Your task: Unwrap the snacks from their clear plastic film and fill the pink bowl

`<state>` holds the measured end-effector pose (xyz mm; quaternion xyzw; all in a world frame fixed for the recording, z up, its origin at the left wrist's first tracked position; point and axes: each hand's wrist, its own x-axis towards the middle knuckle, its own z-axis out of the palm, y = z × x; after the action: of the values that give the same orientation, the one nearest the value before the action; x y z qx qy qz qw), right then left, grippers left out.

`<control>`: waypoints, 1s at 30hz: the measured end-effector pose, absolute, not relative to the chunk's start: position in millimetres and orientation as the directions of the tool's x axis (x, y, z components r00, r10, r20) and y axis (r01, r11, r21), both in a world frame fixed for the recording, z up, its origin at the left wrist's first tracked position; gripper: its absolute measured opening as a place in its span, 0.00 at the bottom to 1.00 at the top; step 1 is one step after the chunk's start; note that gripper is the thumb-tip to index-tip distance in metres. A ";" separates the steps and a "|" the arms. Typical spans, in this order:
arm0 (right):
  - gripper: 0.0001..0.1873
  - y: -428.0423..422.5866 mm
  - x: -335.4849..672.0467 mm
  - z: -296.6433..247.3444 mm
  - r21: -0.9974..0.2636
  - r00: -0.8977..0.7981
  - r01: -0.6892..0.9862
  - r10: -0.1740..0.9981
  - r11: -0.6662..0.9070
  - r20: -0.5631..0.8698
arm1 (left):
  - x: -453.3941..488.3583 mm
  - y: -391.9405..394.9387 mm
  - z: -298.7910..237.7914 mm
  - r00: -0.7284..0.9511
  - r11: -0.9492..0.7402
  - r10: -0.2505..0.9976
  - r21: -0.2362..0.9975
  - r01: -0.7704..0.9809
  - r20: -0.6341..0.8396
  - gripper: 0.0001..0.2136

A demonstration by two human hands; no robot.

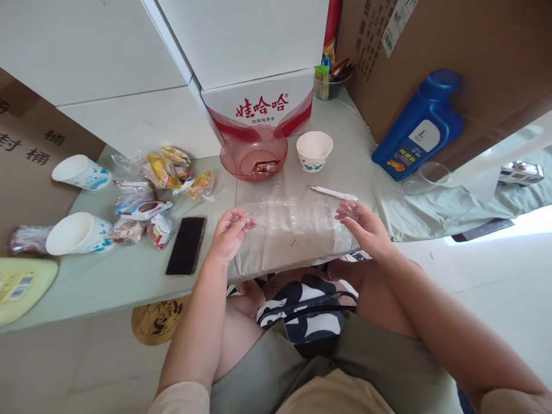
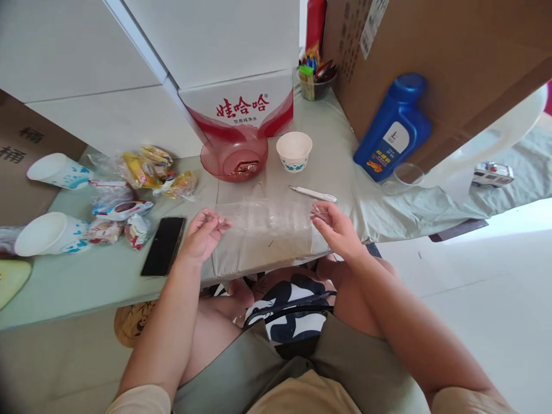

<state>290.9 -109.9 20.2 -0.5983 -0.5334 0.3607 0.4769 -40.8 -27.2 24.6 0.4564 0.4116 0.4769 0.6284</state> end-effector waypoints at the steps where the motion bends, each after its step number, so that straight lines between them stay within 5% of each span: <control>1: 0.18 -108.6 289.4 19.9 -0.959 0.184 0.283 0.980 0.022 0.077 | -37.0 -25.8 23.3 0.216 0.137 0.973 0.965 -0.225 -0.087 0.20; 8: 0.13 -102.1 282.4 25.7 -0.947 0.319 0.276 0.945 -0.165 -0.072 | -26.0 -21.3 13.7 0.101 0.191 0.974 0.976 0.104 -0.202 0.13; 13: 0.22 -106.2 285.0 26.7 -0.794 0.343 0.524 0.930 -0.308 -0.135 | -29.1 -19.4 10.9 0.025 0.161 0.982 0.900 0.405 -0.187 0.12; 18: 0.26 -109.1 289.9 18.4 -0.583 0.279 0.774 0.960 -0.248 -0.038 | -37.0 -20.9 8.5 0.071 -0.012 0.996 0.725 0.689 -0.051 0.13; 24: 0.34 -114.6 284.0 7.8 -0.335 0.113 0.938 0.991 -0.085 0.066 | -38.8 -25.9 9.0 0.140 -0.099 0.990 0.597 0.796 -0.022 0.16; 30: 0.42 -139.1 272.6 9.5 -0.283 -0.129 0.953 0.990 0.108 -0.057 | -32.2 -27.2 11.9 0.228 -0.165 0.973 0.592 0.789 -0.033 0.21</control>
<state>272.6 -139.1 9.5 -0.6559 -0.7406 0.1261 0.0733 -32.2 -27.2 11.9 0.7413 0.5943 0.1812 0.2539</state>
